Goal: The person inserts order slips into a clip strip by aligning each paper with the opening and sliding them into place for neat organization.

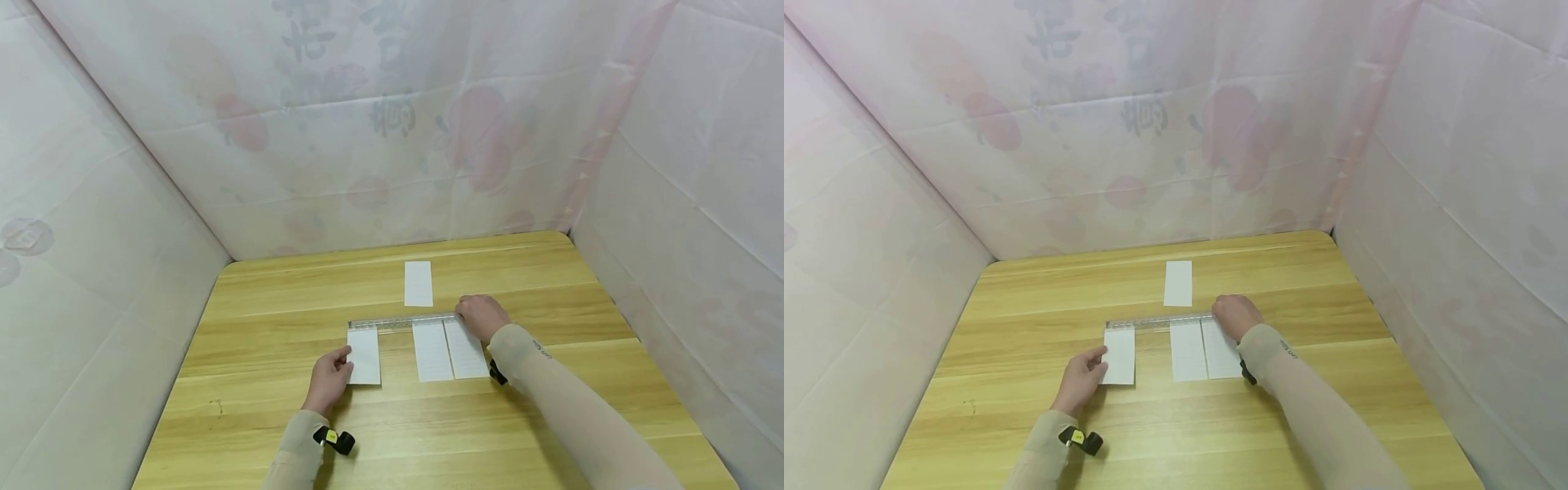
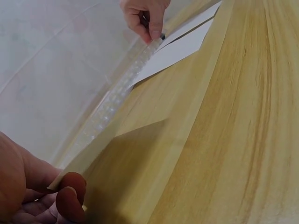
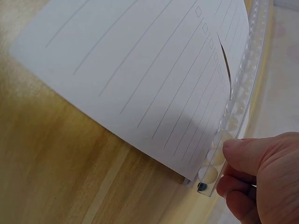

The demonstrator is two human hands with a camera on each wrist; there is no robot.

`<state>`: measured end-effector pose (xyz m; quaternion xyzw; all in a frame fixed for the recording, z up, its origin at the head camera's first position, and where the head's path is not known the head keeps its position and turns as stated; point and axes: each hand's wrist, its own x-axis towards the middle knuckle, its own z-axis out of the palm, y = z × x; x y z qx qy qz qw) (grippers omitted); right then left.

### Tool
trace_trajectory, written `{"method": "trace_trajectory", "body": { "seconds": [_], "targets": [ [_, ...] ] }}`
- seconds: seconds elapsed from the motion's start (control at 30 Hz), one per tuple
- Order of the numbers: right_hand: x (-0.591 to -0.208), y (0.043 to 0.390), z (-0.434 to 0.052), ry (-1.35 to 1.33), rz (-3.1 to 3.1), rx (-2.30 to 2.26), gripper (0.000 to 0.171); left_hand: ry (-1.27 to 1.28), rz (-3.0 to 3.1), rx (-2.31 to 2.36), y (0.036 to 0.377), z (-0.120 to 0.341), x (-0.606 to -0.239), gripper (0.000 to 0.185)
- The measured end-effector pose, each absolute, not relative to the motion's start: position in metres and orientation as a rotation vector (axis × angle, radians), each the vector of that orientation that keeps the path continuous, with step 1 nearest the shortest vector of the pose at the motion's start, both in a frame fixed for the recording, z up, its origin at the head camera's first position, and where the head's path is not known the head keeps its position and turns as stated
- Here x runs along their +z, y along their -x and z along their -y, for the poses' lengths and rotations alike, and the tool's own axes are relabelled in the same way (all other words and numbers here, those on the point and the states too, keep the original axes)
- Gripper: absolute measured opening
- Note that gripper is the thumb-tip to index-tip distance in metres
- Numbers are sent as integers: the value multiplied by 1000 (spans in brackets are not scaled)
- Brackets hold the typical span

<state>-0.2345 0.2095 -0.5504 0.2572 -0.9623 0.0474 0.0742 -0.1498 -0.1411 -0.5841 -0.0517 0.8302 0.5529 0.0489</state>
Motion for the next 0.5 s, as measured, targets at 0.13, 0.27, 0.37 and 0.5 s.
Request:
{"method": "trace_trajectory", "body": {
  "seconds": [0.13,0.27,0.37,0.5],
  "targets": [
    [-550,234,-210,-774,2888,148,12,170,-2529,1689,152,141,-585,38],
    [-551,235,-210,-771,2893,142,10,148,-2522,1700,154,142,-587,39],
    [-551,235,-209,-768,2895,137,11,141,-2508,1714,156,142,-587,40],
    [-552,236,-210,-760,2891,134,13,165,-2498,1728,157,141,-585,44]
  ]
}}
